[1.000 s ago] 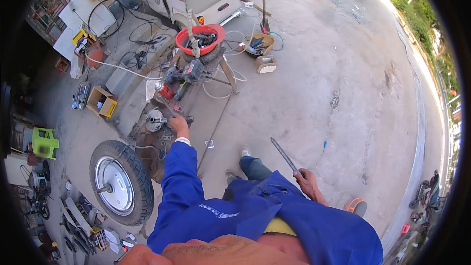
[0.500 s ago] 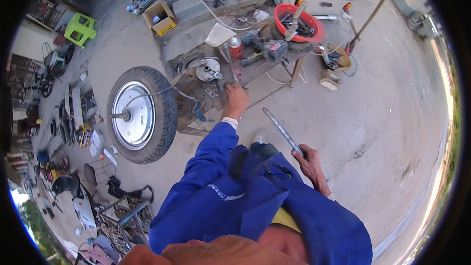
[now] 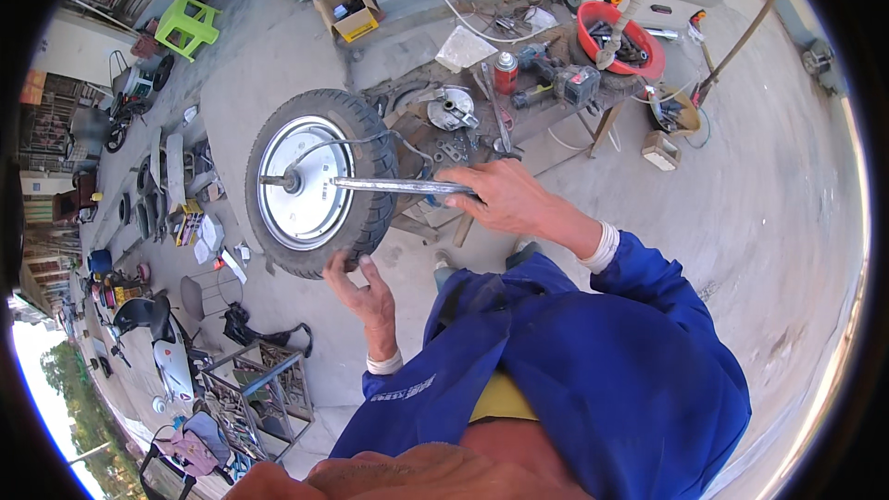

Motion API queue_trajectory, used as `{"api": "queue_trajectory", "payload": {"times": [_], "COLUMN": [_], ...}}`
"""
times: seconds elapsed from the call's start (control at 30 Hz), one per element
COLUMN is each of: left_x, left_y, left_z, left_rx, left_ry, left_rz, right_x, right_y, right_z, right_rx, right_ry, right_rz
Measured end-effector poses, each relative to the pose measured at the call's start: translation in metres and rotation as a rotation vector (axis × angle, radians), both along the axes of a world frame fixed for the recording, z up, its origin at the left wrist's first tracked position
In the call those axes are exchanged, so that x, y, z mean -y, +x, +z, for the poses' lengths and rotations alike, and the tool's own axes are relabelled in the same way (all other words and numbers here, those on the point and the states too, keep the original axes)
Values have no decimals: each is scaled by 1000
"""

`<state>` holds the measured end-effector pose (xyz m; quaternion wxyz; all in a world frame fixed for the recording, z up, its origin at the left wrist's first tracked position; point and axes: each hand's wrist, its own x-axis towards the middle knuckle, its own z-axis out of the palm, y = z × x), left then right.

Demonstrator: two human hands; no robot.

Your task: The person uses a cordless drill to remove bolts from a tire rim, then uses pliers and a wrench to manipulate the rim and tire. The person works on a single tire mounted on a stand in an outdoor workshop.

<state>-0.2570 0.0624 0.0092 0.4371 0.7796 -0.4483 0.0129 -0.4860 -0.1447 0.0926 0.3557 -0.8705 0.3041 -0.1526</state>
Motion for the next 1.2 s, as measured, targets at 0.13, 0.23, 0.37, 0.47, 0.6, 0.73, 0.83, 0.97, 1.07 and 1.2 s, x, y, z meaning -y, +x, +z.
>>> {"api": "queue_trajectory", "payload": {"times": [0.13, 0.23, 0.37, 0.47, 0.6, 0.73, 0.83, 0.97, 1.07, 1.2], "left_x": [23, 17, 1, -10, -5, -9, 2, 17, 34, 55], "left_y": [69, 97, 155, 213, 240, 204, 183, 194, 194, 193], "left_z": [1, -21, -33, -35, -12, 4, -6, -10, 1, 3], "left_rx": [113, 163, 120, 179, 86, -195, -40, 36, 20, 134], "left_ry": [-7, 20, -71, -31, 161, 137, 186, 304, 338, 377], "left_rz": [216, 140, -78, -104, 59, 65, 39, 4, 13, -71], "right_x": [-14, -23, -37, -46, -48, -36, -17, 1, 8, 16], "right_y": [36, 40, 30, 27, 31, 49, 63, 78, 88, 93], "right_z": [14, 16, 22, 22, 15, 15, 1, -14, -22, -25], "right_rx": [32, 123, 212, 180, 53, 16, -69, -6, 2, -27], "right_ry": [35, 134, 166, 125, 117, 131, 91, 74, 80, 113], "right_rz": [-16, -75, -211, -246, -218, -101, -20, 32, 67, 102]}}
